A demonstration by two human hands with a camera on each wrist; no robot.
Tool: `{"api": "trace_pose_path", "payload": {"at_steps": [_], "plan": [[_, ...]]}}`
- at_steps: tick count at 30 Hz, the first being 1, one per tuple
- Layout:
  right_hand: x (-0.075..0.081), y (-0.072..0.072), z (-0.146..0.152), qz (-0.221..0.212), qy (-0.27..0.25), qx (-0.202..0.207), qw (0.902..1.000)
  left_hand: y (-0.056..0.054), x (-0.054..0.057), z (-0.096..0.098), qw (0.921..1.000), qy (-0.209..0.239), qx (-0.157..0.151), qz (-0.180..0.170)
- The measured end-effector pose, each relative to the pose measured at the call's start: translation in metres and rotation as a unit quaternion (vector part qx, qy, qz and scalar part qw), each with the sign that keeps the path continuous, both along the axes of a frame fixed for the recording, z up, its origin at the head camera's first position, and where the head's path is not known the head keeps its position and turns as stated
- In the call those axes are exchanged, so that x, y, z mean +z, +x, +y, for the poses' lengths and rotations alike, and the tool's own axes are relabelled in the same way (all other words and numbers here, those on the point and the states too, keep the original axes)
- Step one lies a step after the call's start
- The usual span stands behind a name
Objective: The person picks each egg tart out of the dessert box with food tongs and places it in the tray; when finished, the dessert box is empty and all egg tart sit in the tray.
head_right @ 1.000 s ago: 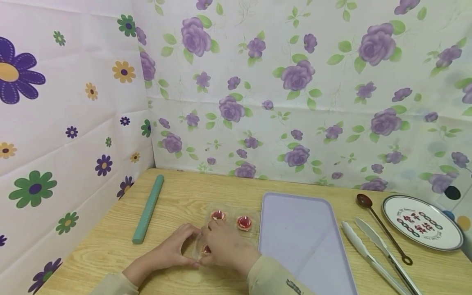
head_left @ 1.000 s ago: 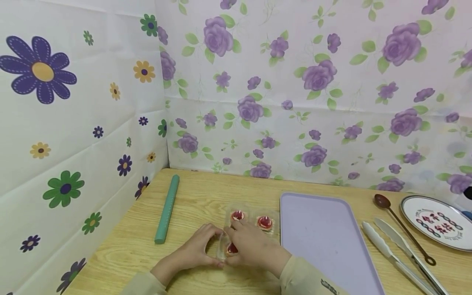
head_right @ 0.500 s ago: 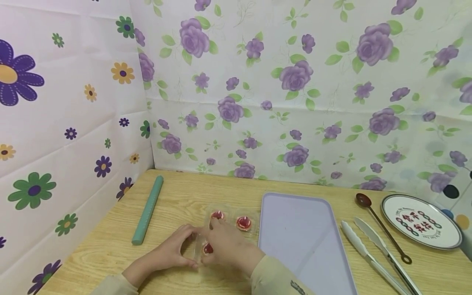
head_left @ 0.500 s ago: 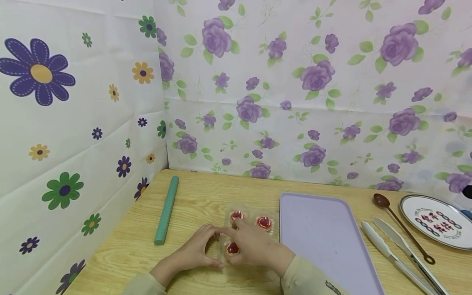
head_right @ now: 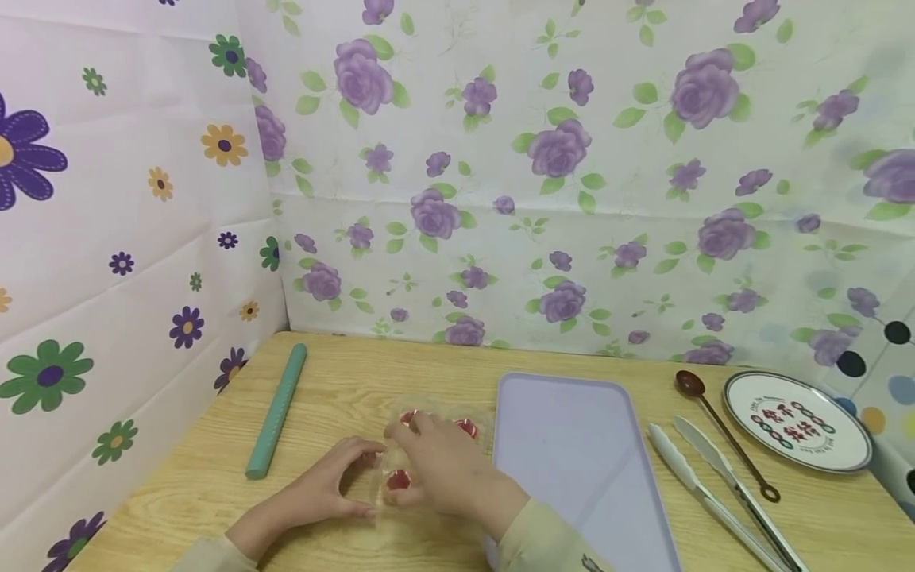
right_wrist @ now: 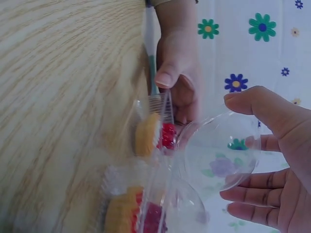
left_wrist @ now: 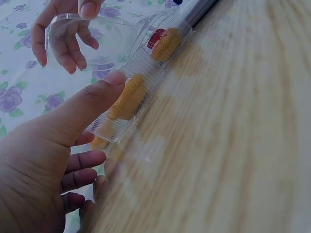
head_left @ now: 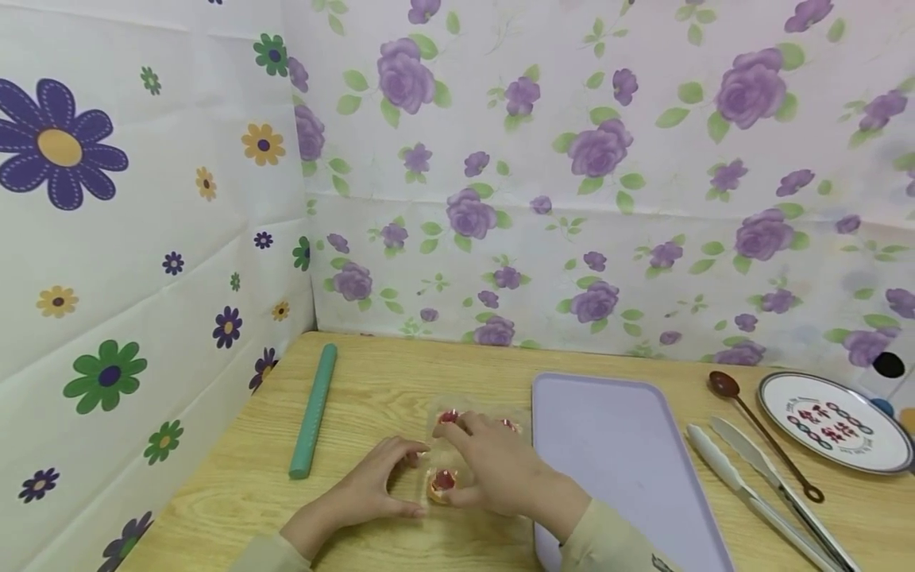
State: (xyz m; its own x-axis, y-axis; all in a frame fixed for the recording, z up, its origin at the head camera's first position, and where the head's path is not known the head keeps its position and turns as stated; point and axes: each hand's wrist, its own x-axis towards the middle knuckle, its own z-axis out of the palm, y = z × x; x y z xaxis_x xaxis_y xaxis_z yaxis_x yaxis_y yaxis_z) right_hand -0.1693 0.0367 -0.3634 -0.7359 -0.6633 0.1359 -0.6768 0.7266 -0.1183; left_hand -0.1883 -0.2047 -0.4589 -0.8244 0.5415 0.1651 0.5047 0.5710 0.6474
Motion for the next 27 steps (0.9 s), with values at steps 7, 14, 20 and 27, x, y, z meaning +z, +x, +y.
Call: {"api": "trace_pose_path", "payload": {"at_steps": [7,14,20,27], "plan": [[0.001,0.002,0.015,0.043,-0.069,0.013,0.9966,-0.002,0.002,-0.001,1.0,0.001,0.002,0.007],[-0.001,0.006,0.026,0.041,-0.11,0.004,0.9931,0.0,0.001,-0.001,0.9999,0.005,-0.002,0.015],[-0.004,0.012,0.032,0.039,-0.155,0.011,0.9871,0.002,0.001,-0.002,0.9998,0.009,-0.004,0.019],[-0.009,0.021,0.038,-0.013,-0.216,0.002,0.9764,0.0,0.002,-0.002,0.9997,0.003,-0.004,0.023]]}}
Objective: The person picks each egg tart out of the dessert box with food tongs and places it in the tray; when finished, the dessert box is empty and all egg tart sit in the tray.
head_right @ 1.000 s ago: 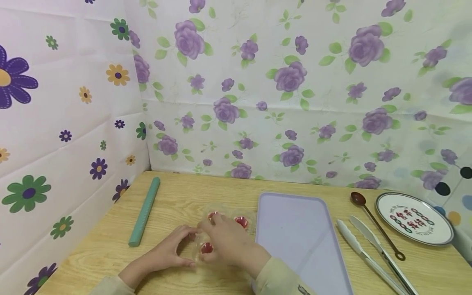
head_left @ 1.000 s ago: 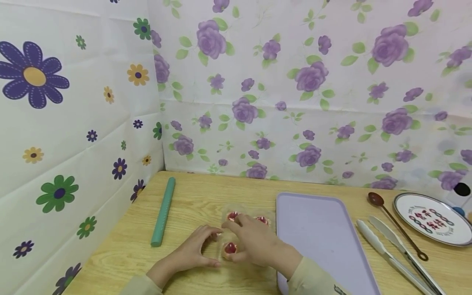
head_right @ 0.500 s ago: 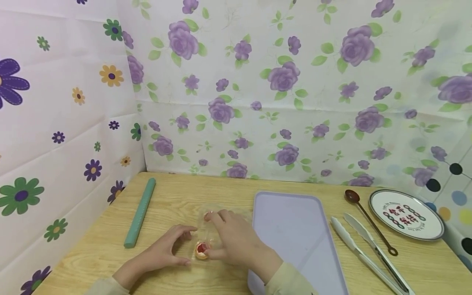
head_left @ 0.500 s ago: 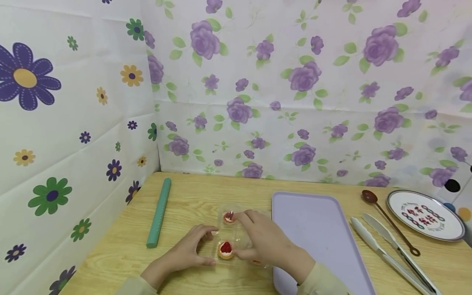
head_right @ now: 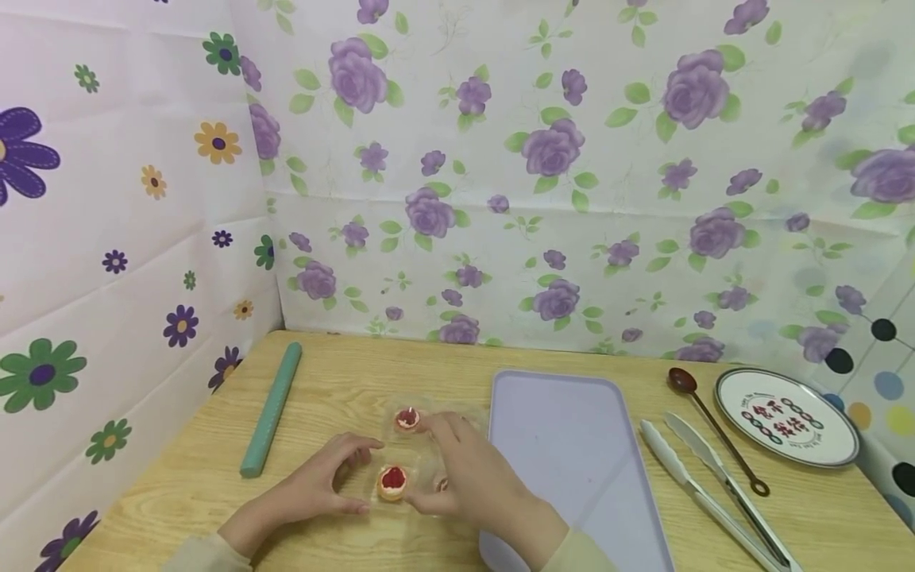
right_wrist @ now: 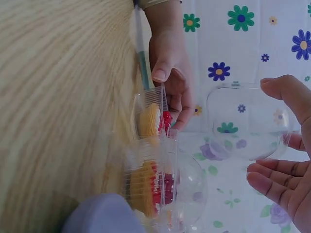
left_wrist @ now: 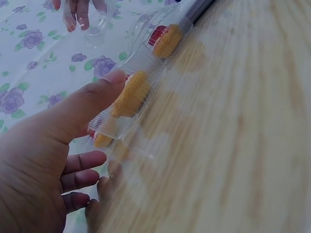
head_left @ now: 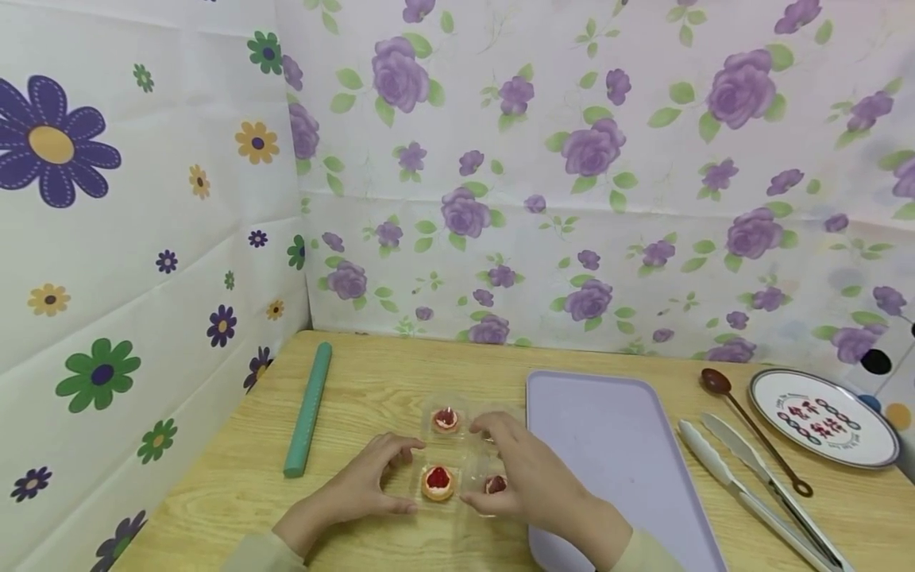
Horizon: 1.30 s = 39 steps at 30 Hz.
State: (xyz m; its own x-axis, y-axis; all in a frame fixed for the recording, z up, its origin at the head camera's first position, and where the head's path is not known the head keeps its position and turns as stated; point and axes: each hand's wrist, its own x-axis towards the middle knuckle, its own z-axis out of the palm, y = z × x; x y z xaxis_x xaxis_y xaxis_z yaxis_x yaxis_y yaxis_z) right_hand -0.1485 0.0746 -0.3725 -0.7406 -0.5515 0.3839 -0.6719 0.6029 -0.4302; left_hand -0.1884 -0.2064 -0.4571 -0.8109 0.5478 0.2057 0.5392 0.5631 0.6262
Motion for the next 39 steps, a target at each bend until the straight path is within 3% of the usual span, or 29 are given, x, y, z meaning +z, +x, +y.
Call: {"api": "trace_pose_path", "payload": {"at_steps": [5,10,15,20,24,39], "plan": [[-0.007,0.005,0.003,0.018,-0.034,0.009,0.9992,0.001,0.009,0.001,0.9997,-0.015,0.011,0.015],[-0.013,0.011,0.004,0.044,-0.035,-0.002,0.9984,0.006,0.023,0.009,0.9997,0.002,0.013,0.02],[-0.018,0.016,0.004,0.063,-0.035,-0.013,0.9973,0.015,0.034,0.021,0.9985,0.021,-0.014,0.048],[-0.02,0.021,0.004,0.051,-0.043,-0.031,0.9973,0.023,0.042,0.03,0.9932,0.034,-0.061,0.093],[-0.02,0.023,0.006,0.051,-0.049,-0.041,0.9967,0.028,0.048,0.034,0.9919,0.031,-0.066,0.104],[-0.026,0.026,0.012,0.128,-0.043,-0.006,0.9908,0.041,0.058,0.043,0.991,0.017,-0.062,0.118]]}}
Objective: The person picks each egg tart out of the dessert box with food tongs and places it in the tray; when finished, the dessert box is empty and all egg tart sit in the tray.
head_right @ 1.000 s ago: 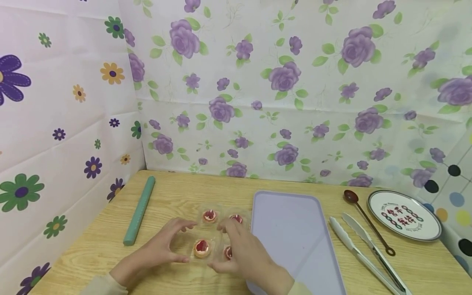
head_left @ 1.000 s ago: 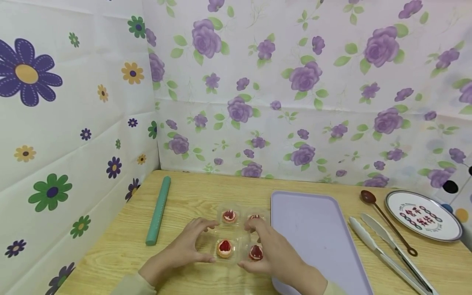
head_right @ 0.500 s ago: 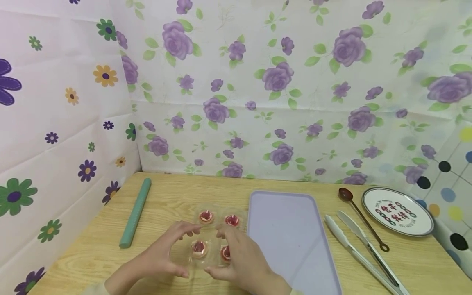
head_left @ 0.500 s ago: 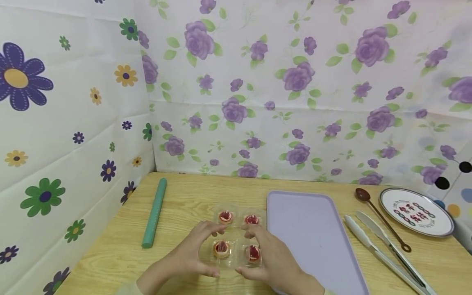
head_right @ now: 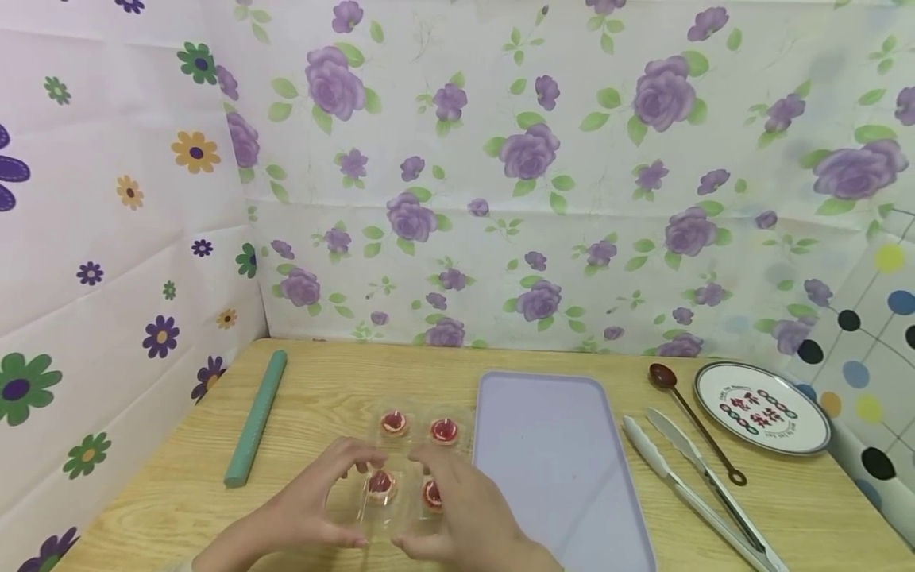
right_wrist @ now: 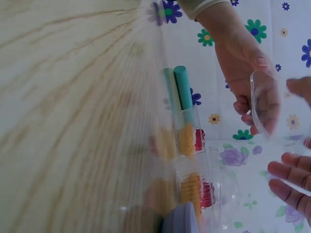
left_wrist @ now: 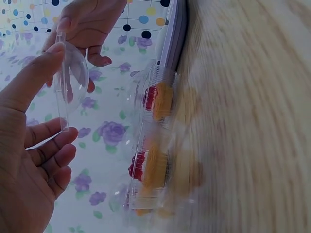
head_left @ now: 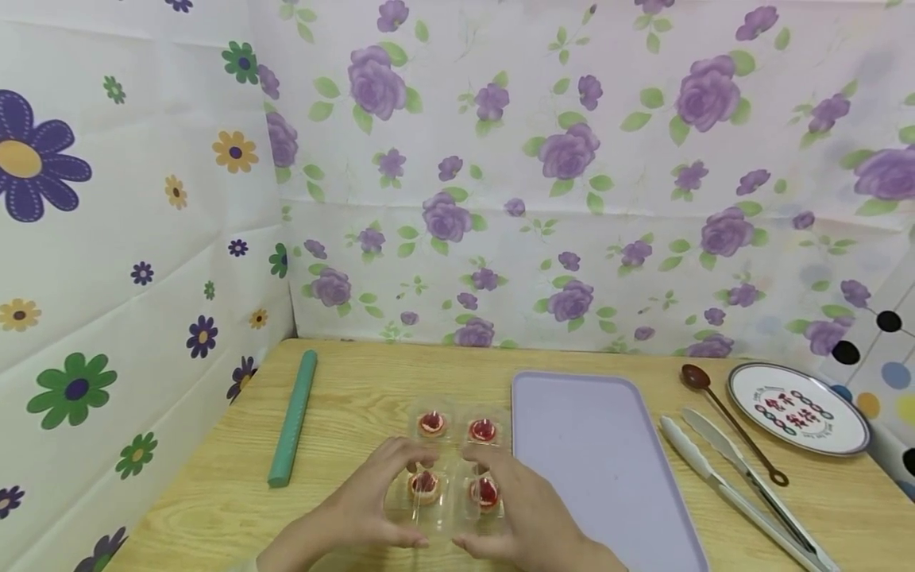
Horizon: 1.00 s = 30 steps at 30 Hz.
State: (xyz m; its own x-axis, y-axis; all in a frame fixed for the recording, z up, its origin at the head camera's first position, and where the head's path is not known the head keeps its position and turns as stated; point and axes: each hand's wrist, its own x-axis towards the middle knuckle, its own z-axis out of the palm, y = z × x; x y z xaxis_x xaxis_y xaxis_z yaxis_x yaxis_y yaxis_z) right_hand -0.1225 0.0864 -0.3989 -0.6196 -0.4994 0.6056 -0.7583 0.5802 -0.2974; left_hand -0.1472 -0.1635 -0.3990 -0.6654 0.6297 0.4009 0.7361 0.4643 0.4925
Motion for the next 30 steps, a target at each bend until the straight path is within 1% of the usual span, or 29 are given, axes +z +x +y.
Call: {"api": "trace_pose_path", "payload": {"at_steps": [3,5,7,9,12,14,16,19,21,24,25,27,30], "plan": [[-0.002,0.0,0.002,0.01,0.009,0.011,0.9998,0.002,0.002,-0.002,0.9999,-0.016,-0.002,0.004],[-0.003,0.001,0.002,0.008,0.012,0.015,0.9998,0.003,0.003,-0.003,0.9996,-0.025,-0.008,0.011],[-0.004,0.002,0.002,-0.013,0.015,0.016,0.9997,0.004,0.004,-0.005,0.9992,-0.035,-0.015,0.014],[-0.006,0.005,0.002,-0.045,0.024,0.015,0.9986,0.006,0.006,-0.006,0.9985,-0.049,-0.019,0.014],[-0.007,0.008,0.001,-0.099,0.047,0.015,0.9939,0.009,0.007,-0.009,0.997,-0.075,-0.015,0.006],[-0.008,0.009,-0.001,-0.125,0.068,0.014,0.9898,0.011,0.009,-0.012,0.9953,-0.096,-0.007,-0.006],[-0.008,0.01,-0.002,-0.135,0.084,0.018,0.9871,0.014,0.009,-0.014,0.9941,-0.107,-0.006,-0.02],[-0.009,0.011,-0.005,-0.148,0.109,0.019,0.9828,0.016,0.008,-0.018,0.9935,-0.11,-0.014,-0.027],[-0.009,0.011,-0.008,-0.156,0.123,0.02,0.9799,0.017,0.006,-0.02,0.9939,-0.108,-0.023,-0.011],[-0.011,0.011,-0.012,-0.173,0.141,0.024,0.9745,0.018,0.002,-0.024,0.9933,-0.112,-0.028,0.011],[-0.012,0.011,-0.013,-0.178,0.143,0.027,0.9733,0.018,0.001,-0.025,0.993,-0.114,-0.03,0.009],[-0.016,0.012,-0.015,-0.176,0.15,0.032,0.9723,0.019,-0.001,-0.028,0.9922,-0.121,-0.029,0.012],[-0.02,0.014,-0.019,-0.164,0.149,0.04,0.9743,0.02,-0.005,-0.033,0.9914,-0.122,-0.04,0.024]]}}
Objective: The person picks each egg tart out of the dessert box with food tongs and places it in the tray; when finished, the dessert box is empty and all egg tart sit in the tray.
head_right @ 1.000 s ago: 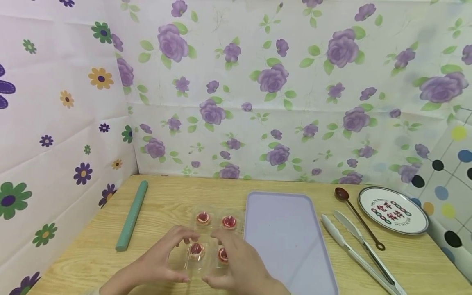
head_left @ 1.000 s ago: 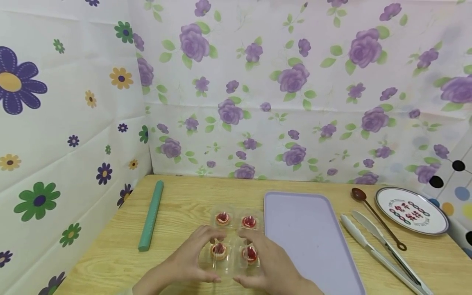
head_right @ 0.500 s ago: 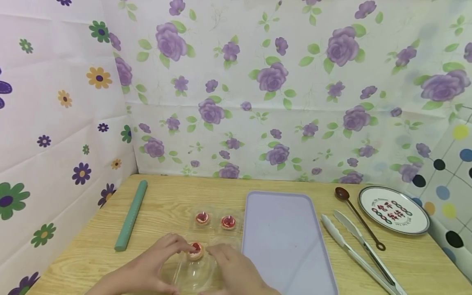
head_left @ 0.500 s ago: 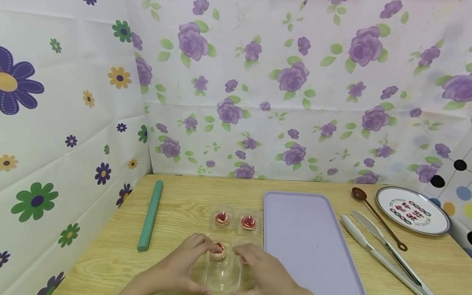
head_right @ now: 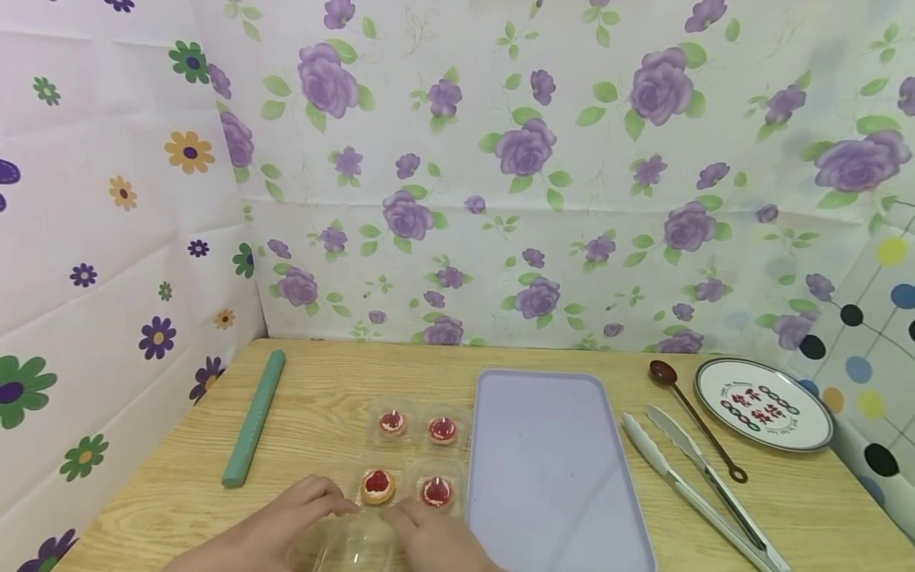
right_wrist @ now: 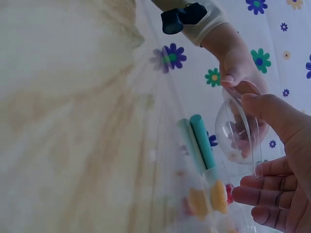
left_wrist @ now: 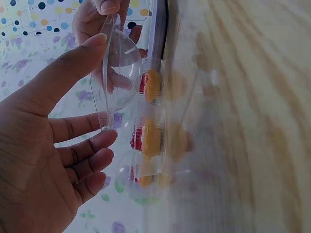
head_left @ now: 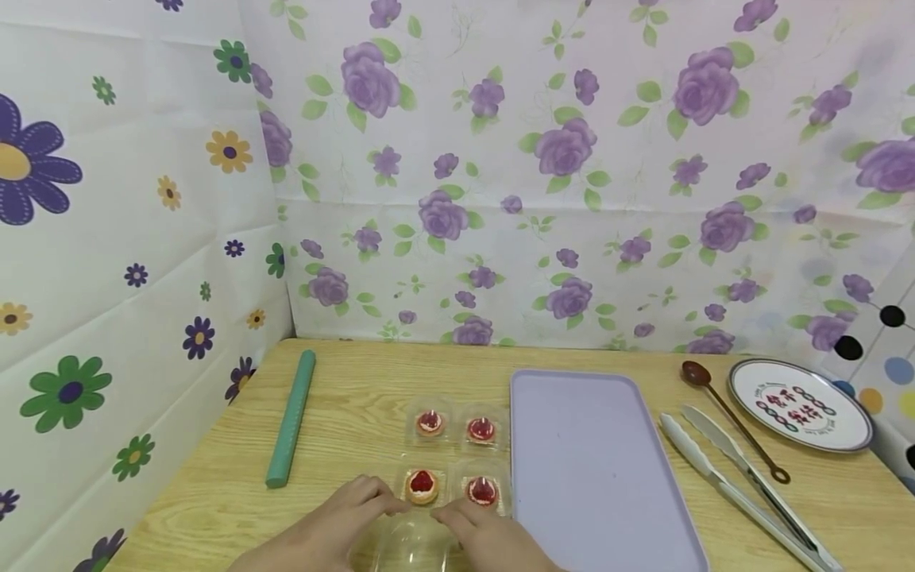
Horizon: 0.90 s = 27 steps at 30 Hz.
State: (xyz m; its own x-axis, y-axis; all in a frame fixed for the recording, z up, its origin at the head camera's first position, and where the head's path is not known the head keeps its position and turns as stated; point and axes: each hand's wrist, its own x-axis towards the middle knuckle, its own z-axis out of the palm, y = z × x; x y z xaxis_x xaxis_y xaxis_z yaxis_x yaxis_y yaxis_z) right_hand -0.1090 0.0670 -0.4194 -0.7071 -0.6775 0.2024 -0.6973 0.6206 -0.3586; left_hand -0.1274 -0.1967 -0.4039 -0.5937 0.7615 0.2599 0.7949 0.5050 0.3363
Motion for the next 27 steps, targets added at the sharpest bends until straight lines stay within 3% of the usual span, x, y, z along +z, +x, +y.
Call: {"api": "trace_pose_path", "payload": {"at_steps": [7,17,22,27], "plan": [[-0.008,0.002,-0.008,0.045,0.014,0.006,0.9989,-0.002,-0.009,-0.008,0.999,0.005,-0.032,0.032],[-0.018,-0.001,-0.019,0.098,0.052,0.028,0.9934,-0.001,-0.017,-0.019,0.9976,-0.006,-0.027,0.063],[-0.021,-0.002,-0.024,0.121,0.062,0.028,0.9904,-0.003,-0.016,-0.024,0.9992,-0.007,-0.022,0.032],[-0.025,-0.002,-0.027,0.135,0.07,0.025,0.988,-0.004,-0.016,-0.028,0.9994,-0.019,-0.014,-0.024]]}}
